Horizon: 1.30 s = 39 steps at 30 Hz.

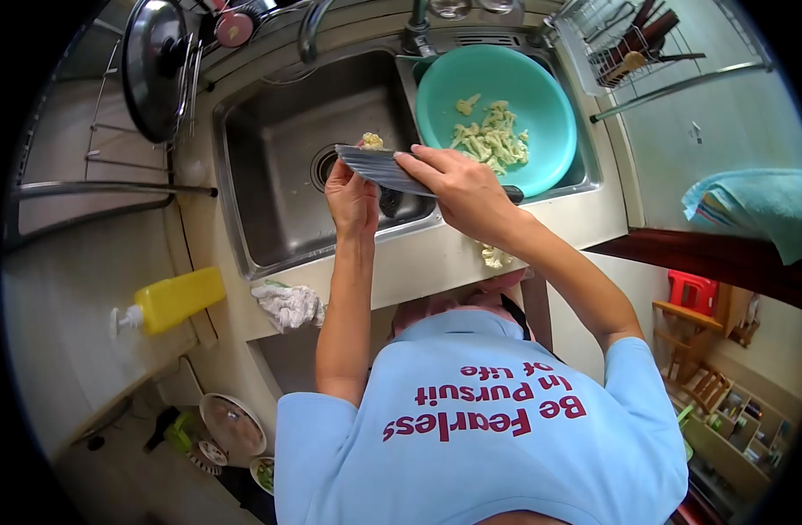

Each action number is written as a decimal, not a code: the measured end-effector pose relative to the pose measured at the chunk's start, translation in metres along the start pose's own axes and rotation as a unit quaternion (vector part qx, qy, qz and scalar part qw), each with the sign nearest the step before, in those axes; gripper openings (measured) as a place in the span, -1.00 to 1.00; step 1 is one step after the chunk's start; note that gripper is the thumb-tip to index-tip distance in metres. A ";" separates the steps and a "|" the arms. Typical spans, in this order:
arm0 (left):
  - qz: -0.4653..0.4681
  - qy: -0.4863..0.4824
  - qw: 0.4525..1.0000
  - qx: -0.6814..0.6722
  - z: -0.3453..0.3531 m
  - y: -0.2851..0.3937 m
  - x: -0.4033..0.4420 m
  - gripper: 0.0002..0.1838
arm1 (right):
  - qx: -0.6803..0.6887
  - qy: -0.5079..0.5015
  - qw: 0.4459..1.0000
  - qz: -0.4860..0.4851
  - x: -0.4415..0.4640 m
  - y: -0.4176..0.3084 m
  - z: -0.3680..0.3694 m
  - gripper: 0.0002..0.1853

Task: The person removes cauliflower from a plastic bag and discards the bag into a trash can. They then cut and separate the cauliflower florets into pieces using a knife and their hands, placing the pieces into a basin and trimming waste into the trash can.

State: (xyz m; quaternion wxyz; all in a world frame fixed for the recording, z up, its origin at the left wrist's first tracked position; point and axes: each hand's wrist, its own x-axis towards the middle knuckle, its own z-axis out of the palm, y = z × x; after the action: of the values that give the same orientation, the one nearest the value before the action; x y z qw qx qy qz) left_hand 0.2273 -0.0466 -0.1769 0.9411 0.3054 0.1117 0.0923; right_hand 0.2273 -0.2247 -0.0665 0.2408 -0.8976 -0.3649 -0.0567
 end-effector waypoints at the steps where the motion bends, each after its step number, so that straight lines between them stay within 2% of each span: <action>1: 0.019 0.004 1.000 0.020 -0.008 0.002 -0.001 -0.80 | 0.003 -0.004 1.000 -0.005 0.006 -0.004 0.007 -0.37; 5: 0.056 0.045 0.995 0.072 -0.036 0.013 -0.004 -0.86 | 0.082 -0.044 0.995 0.021 0.030 -0.014 0.042 -0.38; 8: 0.091 0.060 0.985 0.133 -0.057 0.023 -0.007 -0.88 | 0.203 -0.061 0.976 0.041 0.048 -0.015 0.069 -0.43; 10: 0.082 0.088 0.954 0.273 -0.068 0.036 -0.011 -0.86 | 0.226 -0.093 0.968 0.053 0.057 -0.015 0.079 -0.49; 11: 0.082 0.092 0.954 0.274 -0.074 0.039 -0.015 -0.86 | 0.245 -0.122 0.959 0.068 0.062 -0.017 0.084 -0.54; 12: 0.059 0.063 0.953 0.292 -0.079 0.042 -0.017 -0.85 | 0.281 -0.089 0.955 0.045 0.068 -0.015 0.096 -0.64; 13: 0.035 0.033 0.950 0.309 -0.084 0.045 -0.018 -0.85 | 0.283 -0.089 0.954 0.043 0.074 -0.008 0.106 -0.64; 14: 0.017 0.016 0.933 0.358 -0.085 0.048 -0.020 -0.82 | 0.381 -0.167 0.900 0.133 0.082 -0.002 0.112 -0.69; 15: 0.016 0.018 0.933 0.359 -0.088 0.052 -0.023 -0.82 | 0.468 -0.243 0.820 0.220 0.085 0.003 0.120 -0.73; 16: -0.024 0.034 0.961 0.273 -0.091 0.058 -0.024 -0.79 | 0.502 -0.228 0.795 0.254 0.083 0.007 0.130 -0.79; 18: -0.073 0.035 0.991 0.108 -0.103 0.072 -0.024 -0.72 | 0.503 -0.181 0.800 0.272 0.080 0.006 0.124 -0.80; 19: -0.071 0.041 0.991 0.108 -0.111 0.073 -0.026 -0.72 | 0.512 -0.154 0.800 0.273 0.074 0.005 0.119 -0.81; 21: -0.051 -0.002 0.998 -0.028 -0.110 0.074 -0.025 -0.71 | 0.431 -0.163 0.857 0.229 0.067 0.005 0.100 -0.82; 22: -0.044 -0.030 0.997 -0.063 -0.106 0.073 -0.024 -0.71 | 0.347 -0.188 0.897 0.199 0.065 0.006 0.089 -0.72; 23: -0.043 -0.031 0.997 -0.064 -0.104 0.072 -0.022 -0.71 | 0.345 -0.188 0.898 0.199 0.060 0.006 0.084 -0.72; 25: -0.052 -0.037 0.991 -0.116 -0.100 0.068 -0.016 -0.73 | 0.248 -0.032 0.968 -0.017 0.047 0.005 0.074 -0.56; 26: -0.054 -0.039 0.991 -0.116 -0.097 0.067 -0.014 -0.73 | 0.241 -0.054 0.969 -0.007 0.044 0.000 0.061 -0.39; 29: -0.059 -0.073 0.990 -0.104 -0.086 0.067 -0.007 -0.76 | 0.183 -0.045 0.981 -0.036 0.036 -0.007 0.046 -0.38; 32: -0.007 -0.049 0.999 0.022 -0.073 0.063 -0.003 -0.82 | 0.192 -0.044 0.980 -0.018 0.033 -0.013 0.043 -0.41; 33: -0.010 -0.052 0.998 0.023 -0.073 0.060 -0.001 -0.82 | 0.212 -0.051 0.976 0.001 0.034 -0.015 0.043 -0.43; 35: 0.057 -0.003 0.986 0.155 -0.075 0.056 0.002 -0.85 | 0.209 -0.056 0.976 0.019 0.038 -0.018 0.050 -0.47; 37: 0.072 -0.003 0.977 0.201 -0.074 0.056 0.002 -0.86 | 0.216 -0.089 0.972 0.026 0.043 -0.021 0.055 -0.39; 39: 0.090 0.000 0.965 0.245 -0.073 0.056 0.001 -0.87 | 0.210 -0.088 0.973 0.030 0.046 -0.024 0.063 -0.43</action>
State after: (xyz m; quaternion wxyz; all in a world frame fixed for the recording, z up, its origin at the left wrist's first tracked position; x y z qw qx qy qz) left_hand 0.2033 0.0386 -0.2012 0.8253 0.5355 0.1033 0.1462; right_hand 0.2397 -0.1508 -0.0999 0.3926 -0.8388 -0.3615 0.1077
